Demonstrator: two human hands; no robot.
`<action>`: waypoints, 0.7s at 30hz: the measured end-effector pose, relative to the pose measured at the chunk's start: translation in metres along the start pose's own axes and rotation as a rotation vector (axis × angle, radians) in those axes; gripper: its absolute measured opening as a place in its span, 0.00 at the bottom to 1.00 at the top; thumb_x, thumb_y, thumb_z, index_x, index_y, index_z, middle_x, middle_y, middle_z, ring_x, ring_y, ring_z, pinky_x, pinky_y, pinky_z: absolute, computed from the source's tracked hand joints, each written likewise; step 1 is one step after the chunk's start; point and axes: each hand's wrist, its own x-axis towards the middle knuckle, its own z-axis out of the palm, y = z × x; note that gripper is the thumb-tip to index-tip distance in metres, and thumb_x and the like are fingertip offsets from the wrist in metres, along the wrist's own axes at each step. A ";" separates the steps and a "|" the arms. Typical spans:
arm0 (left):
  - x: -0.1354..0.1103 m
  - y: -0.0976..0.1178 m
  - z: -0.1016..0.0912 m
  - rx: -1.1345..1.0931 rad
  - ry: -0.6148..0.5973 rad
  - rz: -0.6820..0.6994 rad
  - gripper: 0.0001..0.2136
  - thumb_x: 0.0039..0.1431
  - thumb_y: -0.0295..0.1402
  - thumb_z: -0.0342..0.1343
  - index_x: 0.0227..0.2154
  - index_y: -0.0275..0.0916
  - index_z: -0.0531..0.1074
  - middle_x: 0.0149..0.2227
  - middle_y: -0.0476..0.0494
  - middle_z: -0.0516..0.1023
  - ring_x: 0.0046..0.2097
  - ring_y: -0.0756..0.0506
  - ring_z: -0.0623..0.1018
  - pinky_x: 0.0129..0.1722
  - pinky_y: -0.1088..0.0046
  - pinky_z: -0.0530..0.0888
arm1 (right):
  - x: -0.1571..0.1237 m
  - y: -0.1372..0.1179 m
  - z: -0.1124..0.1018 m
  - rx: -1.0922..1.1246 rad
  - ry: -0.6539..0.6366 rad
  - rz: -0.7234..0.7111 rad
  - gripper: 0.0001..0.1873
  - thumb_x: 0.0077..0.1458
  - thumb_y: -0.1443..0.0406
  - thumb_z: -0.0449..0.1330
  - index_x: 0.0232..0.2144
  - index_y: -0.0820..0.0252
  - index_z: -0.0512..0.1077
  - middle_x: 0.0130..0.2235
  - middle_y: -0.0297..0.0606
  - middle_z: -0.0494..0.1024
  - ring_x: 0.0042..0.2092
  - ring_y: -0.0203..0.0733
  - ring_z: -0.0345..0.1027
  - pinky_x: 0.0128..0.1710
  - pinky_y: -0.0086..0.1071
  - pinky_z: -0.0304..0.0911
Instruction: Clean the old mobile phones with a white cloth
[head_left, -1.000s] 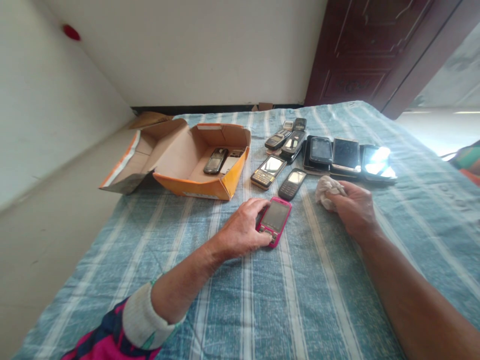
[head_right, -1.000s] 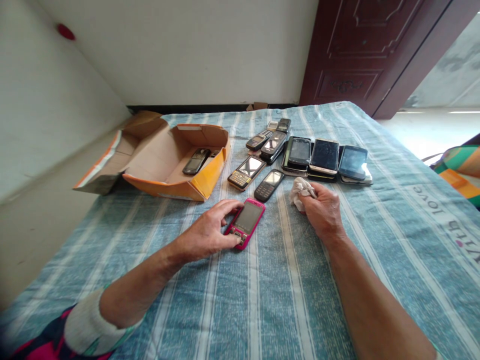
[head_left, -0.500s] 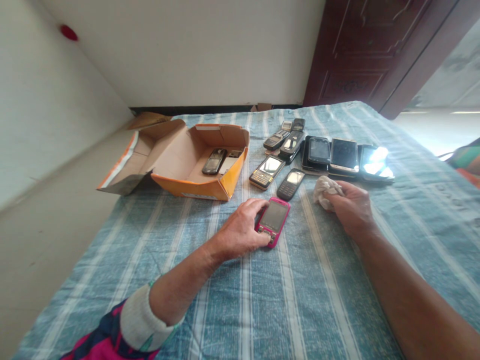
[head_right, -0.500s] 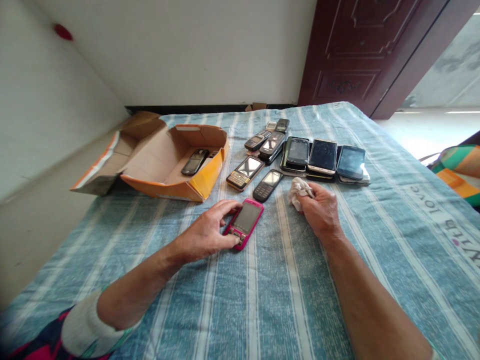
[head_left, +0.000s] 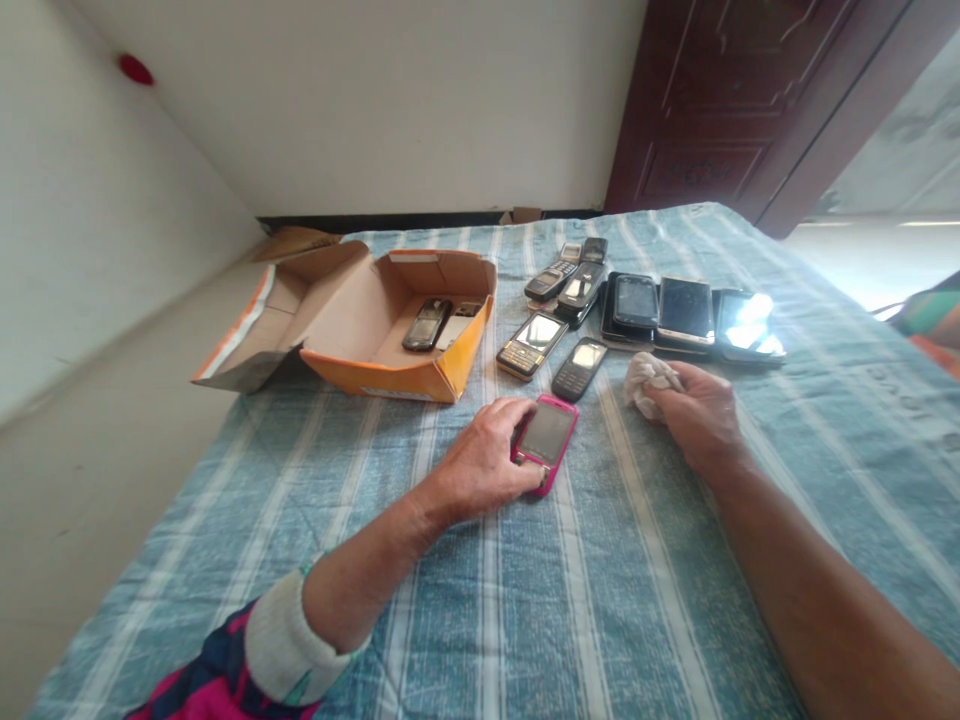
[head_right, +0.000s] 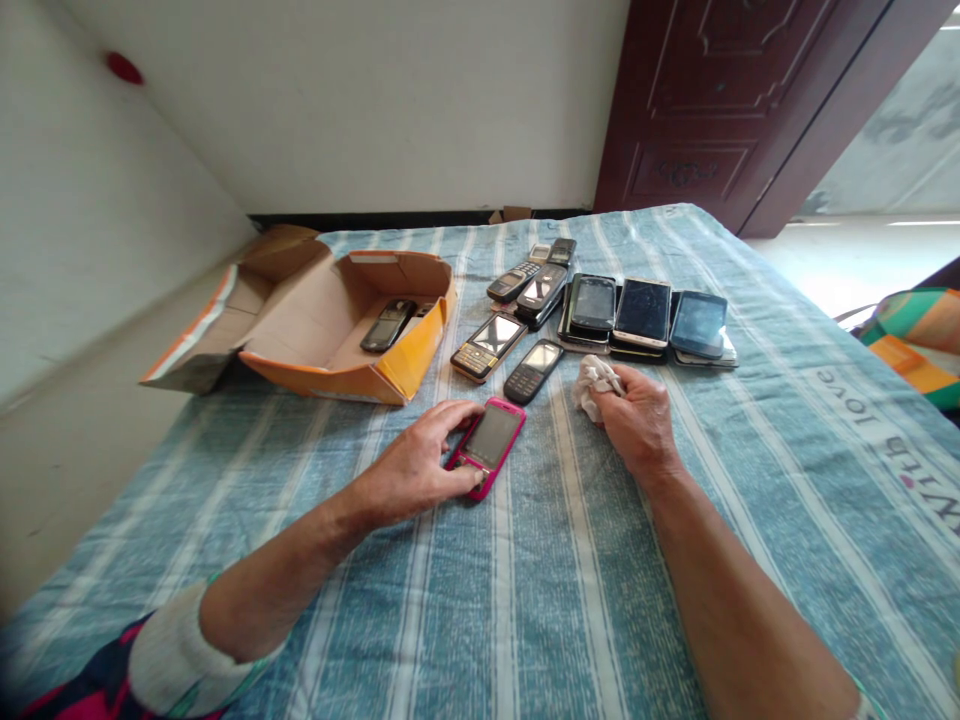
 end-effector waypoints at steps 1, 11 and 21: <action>0.000 0.000 0.000 -0.001 0.002 -0.004 0.25 0.42 0.27 0.62 0.48 0.37 0.70 0.50 0.36 0.73 0.50 0.37 0.73 0.51 0.57 0.70 | 0.000 0.000 0.000 -0.002 -0.001 -0.001 0.12 0.48 0.58 0.62 0.31 0.60 0.79 0.21 0.31 0.71 0.22 0.34 0.60 0.21 0.28 0.55; 0.001 0.000 0.002 -0.060 -0.005 -0.040 0.27 0.41 0.25 0.62 0.49 0.36 0.68 0.51 0.35 0.71 0.52 0.37 0.72 0.51 0.59 0.71 | -0.001 -0.003 0.000 0.010 0.002 -0.014 0.12 0.48 0.59 0.61 0.31 0.61 0.78 0.20 0.30 0.70 0.22 0.34 0.59 0.22 0.27 0.54; 0.002 0.001 -0.012 -0.086 -0.115 -0.051 0.24 0.42 0.27 0.61 0.47 0.37 0.71 0.50 0.39 0.72 0.49 0.39 0.74 0.44 0.63 0.71 | 0.001 0.002 0.000 -0.008 0.000 -0.003 0.12 0.48 0.59 0.62 0.31 0.61 0.78 0.21 0.31 0.70 0.23 0.35 0.60 0.23 0.28 0.56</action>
